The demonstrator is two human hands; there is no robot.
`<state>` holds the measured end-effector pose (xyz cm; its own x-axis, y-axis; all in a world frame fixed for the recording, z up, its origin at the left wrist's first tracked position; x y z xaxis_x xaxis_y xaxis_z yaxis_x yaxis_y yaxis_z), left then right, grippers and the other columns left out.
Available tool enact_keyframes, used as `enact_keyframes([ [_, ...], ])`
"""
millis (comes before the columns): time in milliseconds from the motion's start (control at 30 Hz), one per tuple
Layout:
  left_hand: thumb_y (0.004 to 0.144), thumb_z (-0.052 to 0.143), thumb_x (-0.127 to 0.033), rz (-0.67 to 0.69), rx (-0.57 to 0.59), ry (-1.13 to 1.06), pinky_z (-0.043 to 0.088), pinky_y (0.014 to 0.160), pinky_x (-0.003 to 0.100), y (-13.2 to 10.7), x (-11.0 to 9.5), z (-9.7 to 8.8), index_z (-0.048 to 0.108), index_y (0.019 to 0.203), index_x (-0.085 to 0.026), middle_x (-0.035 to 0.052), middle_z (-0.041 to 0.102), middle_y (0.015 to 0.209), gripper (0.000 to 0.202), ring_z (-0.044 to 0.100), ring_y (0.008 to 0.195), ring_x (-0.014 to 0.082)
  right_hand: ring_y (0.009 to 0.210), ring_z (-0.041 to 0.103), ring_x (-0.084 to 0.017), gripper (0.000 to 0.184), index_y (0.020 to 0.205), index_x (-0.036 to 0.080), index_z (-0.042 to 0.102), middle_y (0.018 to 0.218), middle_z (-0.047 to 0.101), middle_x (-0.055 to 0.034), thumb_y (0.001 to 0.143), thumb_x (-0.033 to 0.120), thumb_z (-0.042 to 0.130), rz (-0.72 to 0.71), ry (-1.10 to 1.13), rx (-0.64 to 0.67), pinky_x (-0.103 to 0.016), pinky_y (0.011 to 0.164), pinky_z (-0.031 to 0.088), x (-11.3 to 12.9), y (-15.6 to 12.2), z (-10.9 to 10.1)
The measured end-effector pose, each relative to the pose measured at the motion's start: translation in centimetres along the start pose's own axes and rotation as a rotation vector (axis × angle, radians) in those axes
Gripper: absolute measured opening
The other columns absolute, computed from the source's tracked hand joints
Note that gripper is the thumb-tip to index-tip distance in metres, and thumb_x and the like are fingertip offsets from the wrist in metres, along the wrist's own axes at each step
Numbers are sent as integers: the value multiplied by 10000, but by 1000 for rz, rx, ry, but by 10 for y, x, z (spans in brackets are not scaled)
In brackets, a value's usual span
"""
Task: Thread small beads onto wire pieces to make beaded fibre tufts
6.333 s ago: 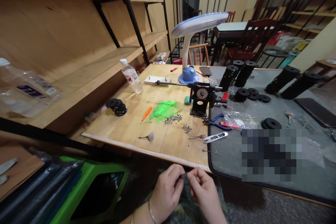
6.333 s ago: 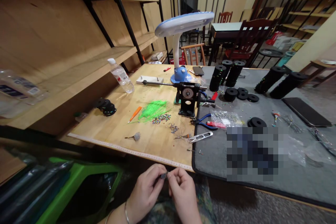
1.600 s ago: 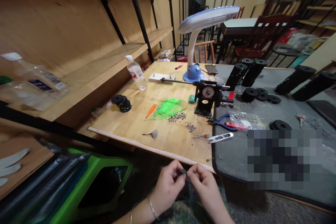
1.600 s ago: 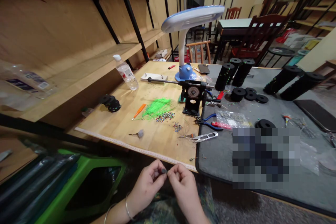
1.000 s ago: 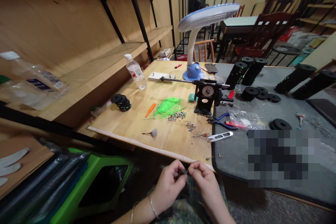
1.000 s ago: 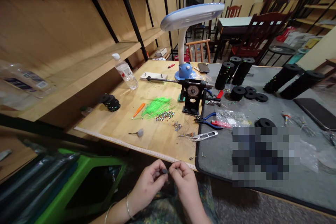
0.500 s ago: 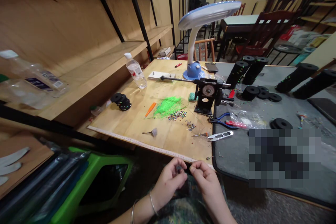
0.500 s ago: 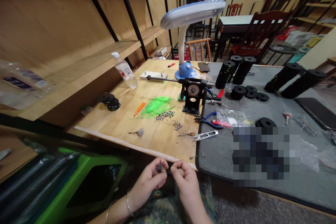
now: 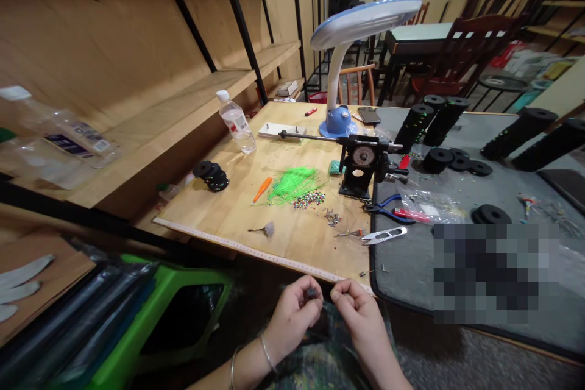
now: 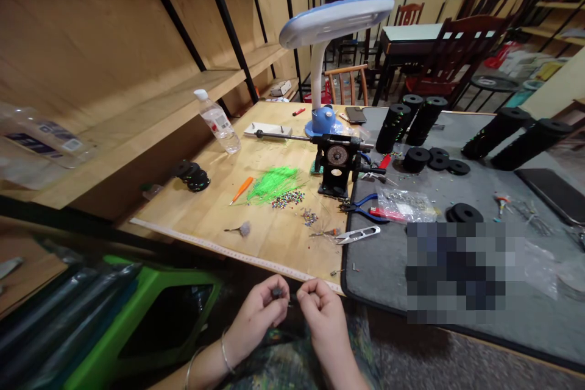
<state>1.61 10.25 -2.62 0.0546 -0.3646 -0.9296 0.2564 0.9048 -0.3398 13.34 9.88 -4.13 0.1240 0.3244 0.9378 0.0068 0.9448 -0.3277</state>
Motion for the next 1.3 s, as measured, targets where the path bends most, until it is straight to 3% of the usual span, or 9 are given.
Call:
enact_keyframes([
  [200,689,552,-178,72,-64,203,330,532,222,0,-10,-4,526,670,-158,-30,464,597,38,398,557,107,469,239,-92,231,651,180,548,497,335,91,676,386,650,19,20,7,-212,458,202,-1,0,4],
  [400,739,586,-238,54,-78,256,280,510,220,1,-7,-4,580,695,-137,-47,431,557,110,341,528,98,478,278,-95,285,648,184,539,515,372,81,681,433,673,5,55,6,-202,455,226,2,0,6],
  [533,771,596,-257,104,-76,201,325,544,215,1,-13,-9,584,732,-138,-29,483,617,126,400,569,103,477,279,-97,244,741,168,595,515,357,86,741,408,641,-19,7,80,-207,460,227,0,0,11],
  [667,824,567,-291,128,-71,128,353,518,206,3,-17,-13,526,757,-159,-34,482,657,154,432,544,90,463,235,-88,172,629,167,562,475,300,99,718,309,603,-36,-168,148,-215,461,190,-4,0,17],
  [1000,812,612,-363,166,-163,11,344,472,186,10,-22,-17,472,743,-172,-59,450,625,246,408,504,68,480,306,-109,92,557,212,430,487,319,78,637,209,473,-150,-317,57,-232,484,230,25,-4,6],
  [1167,782,650,-348,195,-250,5,340,465,176,15,-35,-37,490,734,-172,-73,448,576,242,417,481,61,536,342,-129,124,555,209,429,533,355,53,662,242,482,-171,-324,32,-240,524,263,32,-3,-9],
  [1300,753,675,-352,144,-190,-45,330,448,176,16,-32,-42,529,771,-158,-5,594,770,244,448,470,40,540,330,-125,174,582,203,452,554,371,52,702,308,523,-130,-202,49,-235,528,274,29,-3,-13],
])
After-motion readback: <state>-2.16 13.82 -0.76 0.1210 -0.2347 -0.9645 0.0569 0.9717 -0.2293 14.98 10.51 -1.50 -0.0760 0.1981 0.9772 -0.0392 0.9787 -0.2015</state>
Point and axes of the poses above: each hand's wrist, its own y-axis towards the middle knuckle, its own z-axis out of the palm, x = y × z, the point moved 10 cm from there along y, towards the middle knuckle
